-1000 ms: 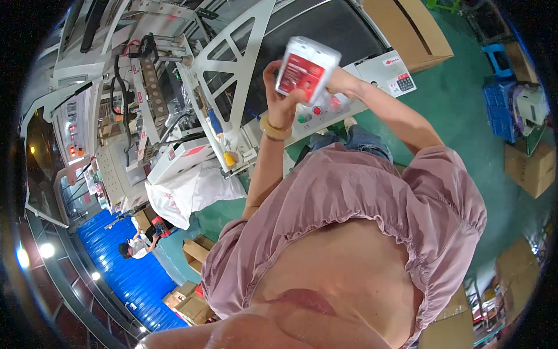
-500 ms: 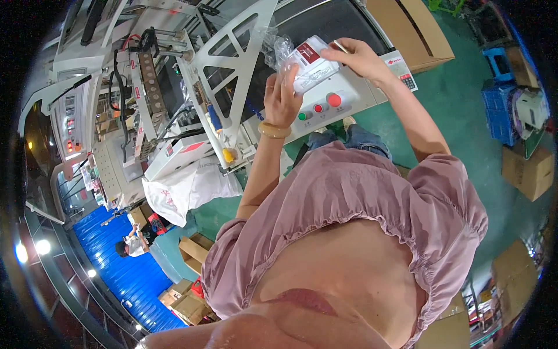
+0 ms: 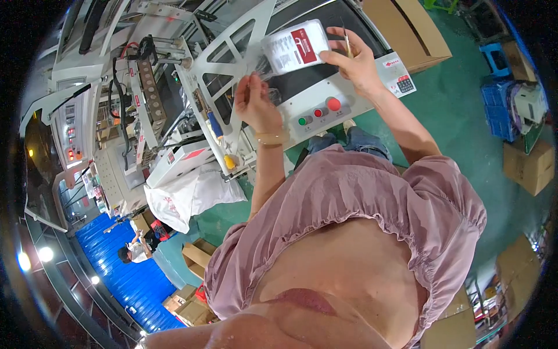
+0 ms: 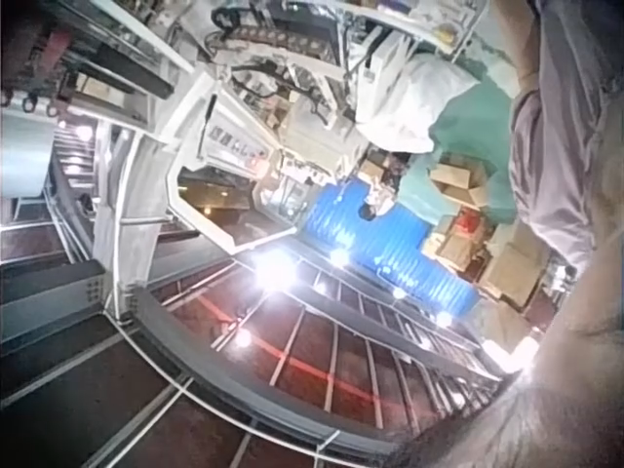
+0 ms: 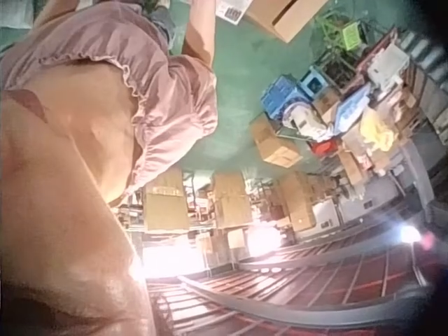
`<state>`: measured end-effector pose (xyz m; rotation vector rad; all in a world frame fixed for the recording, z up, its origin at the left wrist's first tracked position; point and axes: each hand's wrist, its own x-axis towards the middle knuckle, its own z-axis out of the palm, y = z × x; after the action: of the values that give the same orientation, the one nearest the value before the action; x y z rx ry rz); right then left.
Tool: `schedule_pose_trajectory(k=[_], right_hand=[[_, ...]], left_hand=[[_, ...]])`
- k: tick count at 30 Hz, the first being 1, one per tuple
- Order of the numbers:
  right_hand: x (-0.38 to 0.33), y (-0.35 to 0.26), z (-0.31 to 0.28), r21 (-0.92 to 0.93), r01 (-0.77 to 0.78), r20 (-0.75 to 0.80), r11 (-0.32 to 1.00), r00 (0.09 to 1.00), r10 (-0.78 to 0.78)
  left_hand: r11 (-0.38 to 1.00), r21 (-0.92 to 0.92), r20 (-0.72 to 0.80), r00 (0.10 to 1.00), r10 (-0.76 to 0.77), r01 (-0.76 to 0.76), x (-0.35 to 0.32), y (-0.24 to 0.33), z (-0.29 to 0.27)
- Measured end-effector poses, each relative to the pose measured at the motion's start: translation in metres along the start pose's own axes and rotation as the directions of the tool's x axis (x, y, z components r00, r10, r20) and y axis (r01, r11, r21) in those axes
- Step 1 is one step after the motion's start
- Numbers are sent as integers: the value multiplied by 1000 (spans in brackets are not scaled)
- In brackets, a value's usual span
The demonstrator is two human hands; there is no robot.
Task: Packing individual product boxes into larger cardboard shipping containers at a factory.
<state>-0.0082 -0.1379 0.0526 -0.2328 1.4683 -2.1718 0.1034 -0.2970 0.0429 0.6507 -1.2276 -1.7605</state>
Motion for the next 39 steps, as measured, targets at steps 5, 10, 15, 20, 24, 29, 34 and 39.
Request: schedule_pose_trajectory(k=[5, 10, 15, 20, 24, 29, 34, 39], right_hand=[[8, 8, -8, -149, 234, 70, 961, 972, -226], [16, -10, -50, -292, 234, -76, 927, 961, -266], [16, -21, -76, -39, 233, -136, 972, 962, -236], [13, -31, -85, 209, 174, -108, 962, 982, -154], [12, -27, -90, 335, 125, -84, 934, 991, -102], [9, -30, -83, 360, 106, 123, 927, 979, -160], [5, -33, -67, 366, 161, 232, 916, 938, -258], [1, -29, -62, 292, 468, 325, 834, 772, -547]], left_hand=[[960, -245, -80, 984, -159, 135, 23, 15, -12], [940, -331, -63, 992, -106, 79, 60, 33, -30], [877, -351, 268, 933, -242, 328, 51, 18, -49], [904, -176, 178, 916, -360, 389, 42, -4, -43], [882, 267, 242, 859, -451, 388, 27, 7, -11], [747, 552, 430, 640, -636, 370, 12, 29, 34], [702, 343, 596, 433, -676, 624, -5, 45, 59], [767, 305, 663, 452, -597, 565, -23, 65, 65]])
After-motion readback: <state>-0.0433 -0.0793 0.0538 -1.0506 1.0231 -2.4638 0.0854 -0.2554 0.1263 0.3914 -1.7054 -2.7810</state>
